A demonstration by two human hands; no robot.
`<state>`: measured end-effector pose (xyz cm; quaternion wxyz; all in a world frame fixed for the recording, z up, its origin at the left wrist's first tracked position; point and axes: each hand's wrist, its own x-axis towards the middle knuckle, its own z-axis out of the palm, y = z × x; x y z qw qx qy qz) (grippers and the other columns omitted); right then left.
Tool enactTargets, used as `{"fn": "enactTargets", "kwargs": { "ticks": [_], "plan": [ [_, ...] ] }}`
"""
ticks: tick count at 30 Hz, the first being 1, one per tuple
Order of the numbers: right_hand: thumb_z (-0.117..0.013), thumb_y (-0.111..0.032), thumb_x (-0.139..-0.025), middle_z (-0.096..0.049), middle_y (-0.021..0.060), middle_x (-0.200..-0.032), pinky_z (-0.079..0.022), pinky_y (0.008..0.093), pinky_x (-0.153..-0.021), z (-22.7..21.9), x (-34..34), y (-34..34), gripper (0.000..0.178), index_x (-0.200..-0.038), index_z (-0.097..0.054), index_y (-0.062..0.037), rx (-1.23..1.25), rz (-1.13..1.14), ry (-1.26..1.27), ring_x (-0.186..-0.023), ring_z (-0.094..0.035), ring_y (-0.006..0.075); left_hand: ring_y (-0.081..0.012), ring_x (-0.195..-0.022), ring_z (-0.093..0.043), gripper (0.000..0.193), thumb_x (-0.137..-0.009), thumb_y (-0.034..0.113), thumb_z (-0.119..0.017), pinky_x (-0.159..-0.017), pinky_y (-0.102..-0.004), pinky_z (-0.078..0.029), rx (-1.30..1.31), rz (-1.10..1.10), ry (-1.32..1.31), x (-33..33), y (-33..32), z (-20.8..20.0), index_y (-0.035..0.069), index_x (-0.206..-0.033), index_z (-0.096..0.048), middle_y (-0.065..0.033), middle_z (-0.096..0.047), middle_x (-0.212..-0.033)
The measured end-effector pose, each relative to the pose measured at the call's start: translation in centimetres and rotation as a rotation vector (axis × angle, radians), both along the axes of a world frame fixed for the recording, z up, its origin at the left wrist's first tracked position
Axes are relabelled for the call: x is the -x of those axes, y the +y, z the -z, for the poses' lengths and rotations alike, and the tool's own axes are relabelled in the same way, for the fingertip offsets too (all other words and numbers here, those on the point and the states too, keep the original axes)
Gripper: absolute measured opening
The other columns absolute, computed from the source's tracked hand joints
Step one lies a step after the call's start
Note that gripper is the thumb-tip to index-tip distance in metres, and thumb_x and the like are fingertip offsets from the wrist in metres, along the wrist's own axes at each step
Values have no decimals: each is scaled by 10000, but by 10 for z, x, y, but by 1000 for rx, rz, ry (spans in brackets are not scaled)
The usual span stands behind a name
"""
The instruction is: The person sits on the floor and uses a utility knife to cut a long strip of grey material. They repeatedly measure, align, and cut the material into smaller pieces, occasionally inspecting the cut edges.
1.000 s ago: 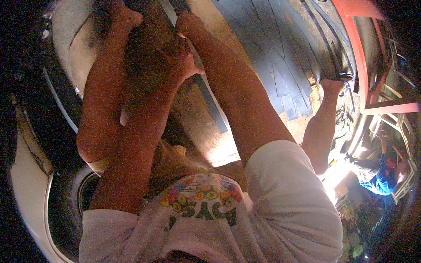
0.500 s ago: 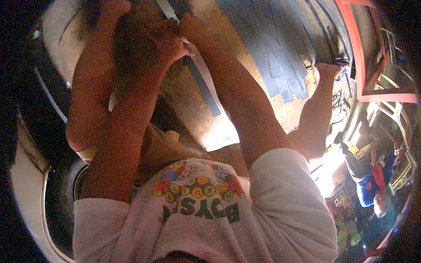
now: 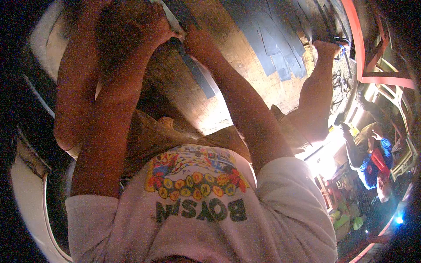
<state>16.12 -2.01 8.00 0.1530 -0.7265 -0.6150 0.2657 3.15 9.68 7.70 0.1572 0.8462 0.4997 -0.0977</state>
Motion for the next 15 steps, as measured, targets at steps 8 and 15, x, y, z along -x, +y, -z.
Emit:
{"fn": "enactTargets", "kwargs": {
  "ticks": [8,15],
  "plan": [
    [-553,-121,-907,-697,317,-947,-575,589,-762,-13,5,-26,291,-1163,-546,16,301,55,-7,-871,-701,499,-335,-1564,-75,1390,-593,710,-803,-1120,-809,-99,-19,-11,66,8,-4,3,-56,-1571,-179,-204,-140,-1674],
    [-566,-130,-901,-701,312,-940,-567,595,-781,-16,8,-25,283,-1141,-569,19,319,123,3,-869,-704,493,-373,-1553,-95,1387,-600,677,-826,-1173,-739,-89,-11,-5,69,3,-9,-25,-106,-1547,-183,-255,-161,-1653]
  ]
}}
